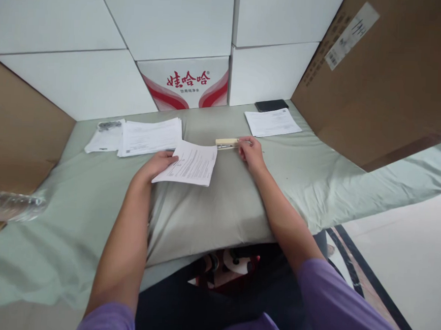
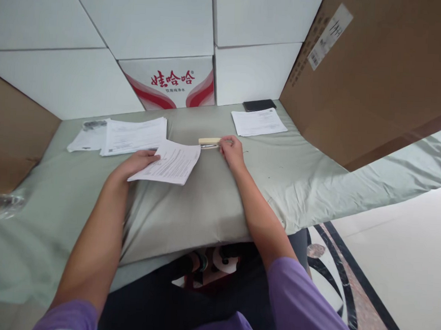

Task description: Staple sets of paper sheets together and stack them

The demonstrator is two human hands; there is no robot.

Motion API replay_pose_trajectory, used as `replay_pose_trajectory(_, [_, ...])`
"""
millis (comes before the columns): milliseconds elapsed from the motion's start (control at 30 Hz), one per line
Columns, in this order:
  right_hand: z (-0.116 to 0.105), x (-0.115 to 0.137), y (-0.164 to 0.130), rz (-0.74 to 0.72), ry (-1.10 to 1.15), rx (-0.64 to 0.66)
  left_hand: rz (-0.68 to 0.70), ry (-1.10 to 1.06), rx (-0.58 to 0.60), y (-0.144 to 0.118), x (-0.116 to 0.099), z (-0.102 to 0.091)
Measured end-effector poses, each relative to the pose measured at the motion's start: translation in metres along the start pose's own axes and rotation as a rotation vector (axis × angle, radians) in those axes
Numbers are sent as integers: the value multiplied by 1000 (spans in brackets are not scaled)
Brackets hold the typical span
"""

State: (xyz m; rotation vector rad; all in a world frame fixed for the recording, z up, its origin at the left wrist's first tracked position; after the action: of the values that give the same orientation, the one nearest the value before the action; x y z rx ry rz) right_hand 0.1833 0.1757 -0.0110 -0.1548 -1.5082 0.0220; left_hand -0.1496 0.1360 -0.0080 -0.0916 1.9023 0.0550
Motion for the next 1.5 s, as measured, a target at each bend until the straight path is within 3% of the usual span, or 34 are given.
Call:
replay_pose_trajectory(167, [-2,0,1,5,13,-9,-106,-6,74,-4,6,5])
replay_pose_trajectory(333, [-1,-1,0,12,5,-5,-50,-78,83,-6,-1,8])
replay_pose_trajectory(533, [0,-3,1,18,-15,0,-97,-6,45,2,16,10])
replay_pose_trajectory(667, [2,2,0,-26,-56,3,-56,-10,4,7,20,9])
replay_pose_trajectory(800, [2,19,-9,-138,-135,-9,-59,-52,59,4,20,14])
replay_pose_trajectory(933, [3,55,-26,-262,-321,-12,-58,-77,101,0,14,20])
replay_pose_trajectory(1033, [18,82,-29,-286,-618,79,-46,-83,101,-1,11,22])
replay_pose_trajectory(1167, [48,99,-6,-297,-878,162,-36,-99,100,0,12,24])
replay_pose_trajectory(1267, [70,89,20,-339,-970,130,-41,-102,89,2,17,23])
replay_pose_trajectory(1367, [88,55,39,-285,-1043,158,-40,-104,83,4,21,22])
replay_pose_trajectory(1500, [89,28,49,-248,-1073,66,-64,-117,101,4,23,23])
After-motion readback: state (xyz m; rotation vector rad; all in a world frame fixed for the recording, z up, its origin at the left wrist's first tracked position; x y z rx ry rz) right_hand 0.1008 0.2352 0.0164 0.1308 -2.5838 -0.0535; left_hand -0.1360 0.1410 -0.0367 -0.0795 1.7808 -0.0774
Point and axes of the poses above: each hand's wrist, its own y-axis towards the middle knuckle, its own z-axis out of the palm, x = y × z, the point moved 8 cm from there along y, towards the middle knuckle, and after that the axes turned 6 degrees about z, right-handed, at the moved point
